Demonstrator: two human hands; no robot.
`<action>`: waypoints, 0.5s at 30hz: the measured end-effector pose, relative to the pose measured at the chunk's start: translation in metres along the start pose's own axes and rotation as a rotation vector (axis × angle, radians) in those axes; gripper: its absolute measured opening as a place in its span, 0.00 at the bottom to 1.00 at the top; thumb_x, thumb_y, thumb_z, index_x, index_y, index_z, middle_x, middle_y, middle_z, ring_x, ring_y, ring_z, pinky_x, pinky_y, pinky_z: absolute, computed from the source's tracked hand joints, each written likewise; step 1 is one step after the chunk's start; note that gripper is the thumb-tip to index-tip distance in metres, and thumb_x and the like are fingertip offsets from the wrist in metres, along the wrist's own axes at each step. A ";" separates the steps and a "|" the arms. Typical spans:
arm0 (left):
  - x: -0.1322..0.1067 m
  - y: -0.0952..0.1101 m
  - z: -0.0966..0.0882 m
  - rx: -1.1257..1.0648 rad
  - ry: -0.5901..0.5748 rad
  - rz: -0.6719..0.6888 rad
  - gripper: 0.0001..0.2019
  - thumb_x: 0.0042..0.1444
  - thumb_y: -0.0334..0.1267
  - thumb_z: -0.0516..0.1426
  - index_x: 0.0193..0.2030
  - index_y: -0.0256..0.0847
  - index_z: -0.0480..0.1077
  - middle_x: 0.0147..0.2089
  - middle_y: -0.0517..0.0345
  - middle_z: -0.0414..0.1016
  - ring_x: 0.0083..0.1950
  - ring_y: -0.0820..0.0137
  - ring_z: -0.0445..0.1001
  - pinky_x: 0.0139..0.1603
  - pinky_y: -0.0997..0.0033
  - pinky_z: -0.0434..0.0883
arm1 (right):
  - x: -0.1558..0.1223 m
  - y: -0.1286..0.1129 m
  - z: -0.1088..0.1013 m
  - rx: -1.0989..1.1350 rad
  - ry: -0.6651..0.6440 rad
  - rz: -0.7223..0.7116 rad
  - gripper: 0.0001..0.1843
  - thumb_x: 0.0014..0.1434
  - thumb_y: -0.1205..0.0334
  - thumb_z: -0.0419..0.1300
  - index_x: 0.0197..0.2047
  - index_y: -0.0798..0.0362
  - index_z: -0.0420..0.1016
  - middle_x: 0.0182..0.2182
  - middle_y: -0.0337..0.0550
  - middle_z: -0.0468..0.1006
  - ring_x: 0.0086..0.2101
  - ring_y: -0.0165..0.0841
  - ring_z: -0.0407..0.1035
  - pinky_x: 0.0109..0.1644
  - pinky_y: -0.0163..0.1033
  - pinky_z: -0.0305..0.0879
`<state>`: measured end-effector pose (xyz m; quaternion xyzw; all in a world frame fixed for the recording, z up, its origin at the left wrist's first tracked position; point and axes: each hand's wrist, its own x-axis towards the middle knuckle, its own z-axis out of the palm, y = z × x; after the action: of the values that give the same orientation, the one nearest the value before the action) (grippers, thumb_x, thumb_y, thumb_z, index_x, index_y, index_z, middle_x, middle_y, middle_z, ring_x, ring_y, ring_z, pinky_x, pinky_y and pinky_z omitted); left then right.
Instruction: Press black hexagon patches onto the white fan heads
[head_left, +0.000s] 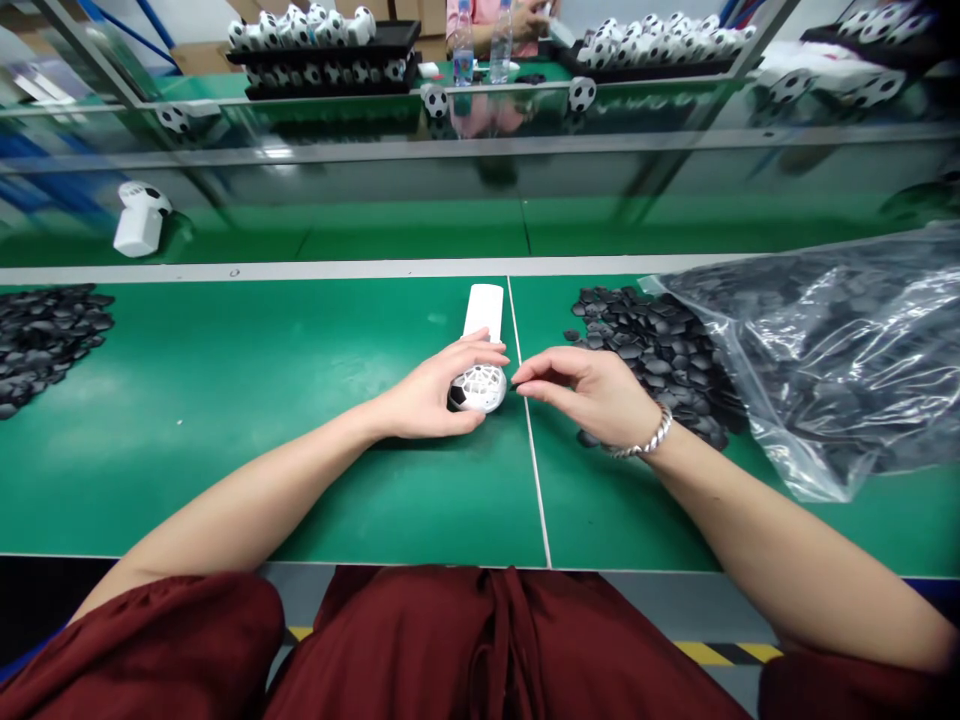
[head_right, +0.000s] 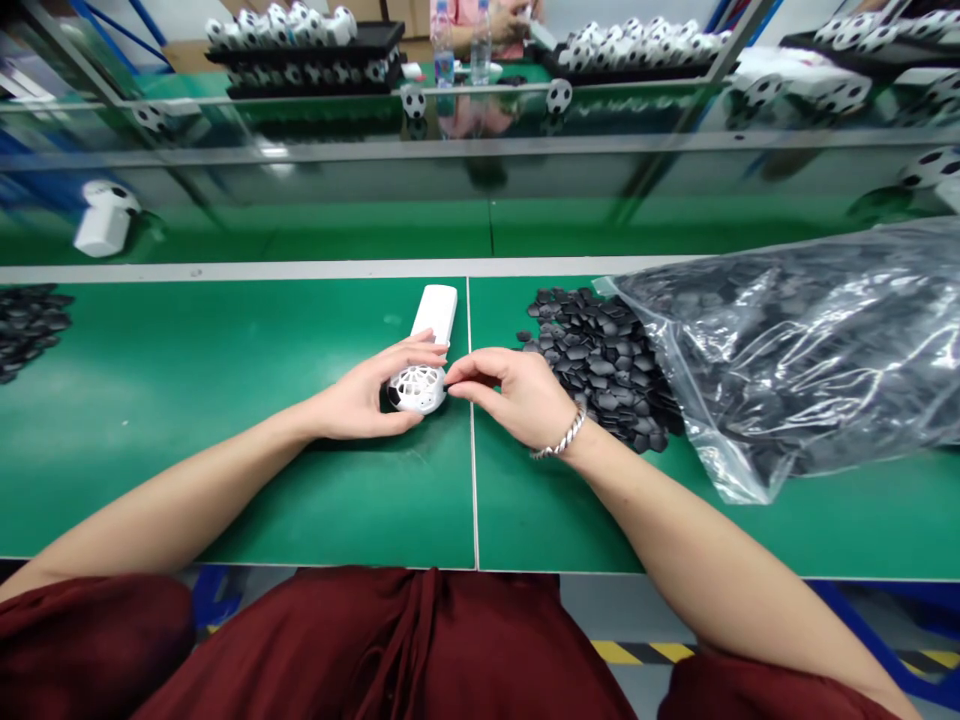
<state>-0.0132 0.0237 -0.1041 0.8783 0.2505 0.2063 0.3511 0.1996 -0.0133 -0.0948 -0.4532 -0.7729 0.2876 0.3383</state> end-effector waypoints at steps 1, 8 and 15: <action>0.000 0.001 0.001 0.002 0.005 -0.008 0.28 0.45 0.29 0.56 0.55 0.41 0.59 0.63 0.52 0.55 0.68 0.63 0.43 0.66 0.53 0.49 | 0.000 0.000 0.001 -0.019 -0.012 -0.046 0.03 0.54 0.64 0.59 0.32 0.52 0.74 0.30 0.39 0.77 0.32 0.29 0.70 0.38 0.35 0.68; 0.003 -0.001 0.006 -0.030 0.046 -0.012 0.26 0.45 0.33 0.59 0.54 0.39 0.60 0.61 0.50 0.58 0.67 0.62 0.45 0.65 0.54 0.51 | -0.002 -0.001 0.008 -0.140 -0.025 -0.327 0.10 0.59 0.69 0.52 0.37 0.51 0.74 0.33 0.42 0.74 0.35 0.28 0.69 0.38 0.34 0.67; 0.004 0.000 0.010 -0.041 0.102 -0.016 0.24 0.46 0.37 0.60 0.52 0.39 0.62 0.58 0.49 0.63 0.66 0.61 0.49 0.64 0.53 0.53 | -0.002 0.001 0.017 -0.354 0.028 -0.498 0.06 0.59 0.68 0.52 0.38 0.54 0.70 0.33 0.45 0.75 0.35 0.32 0.68 0.38 0.38 0.67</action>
<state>-0.0046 0.0215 -0.1102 0.8572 0.2710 0.2532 0.3573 0.1874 -0.0168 -0.1058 -0.3058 -0.8936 0.0505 0.3247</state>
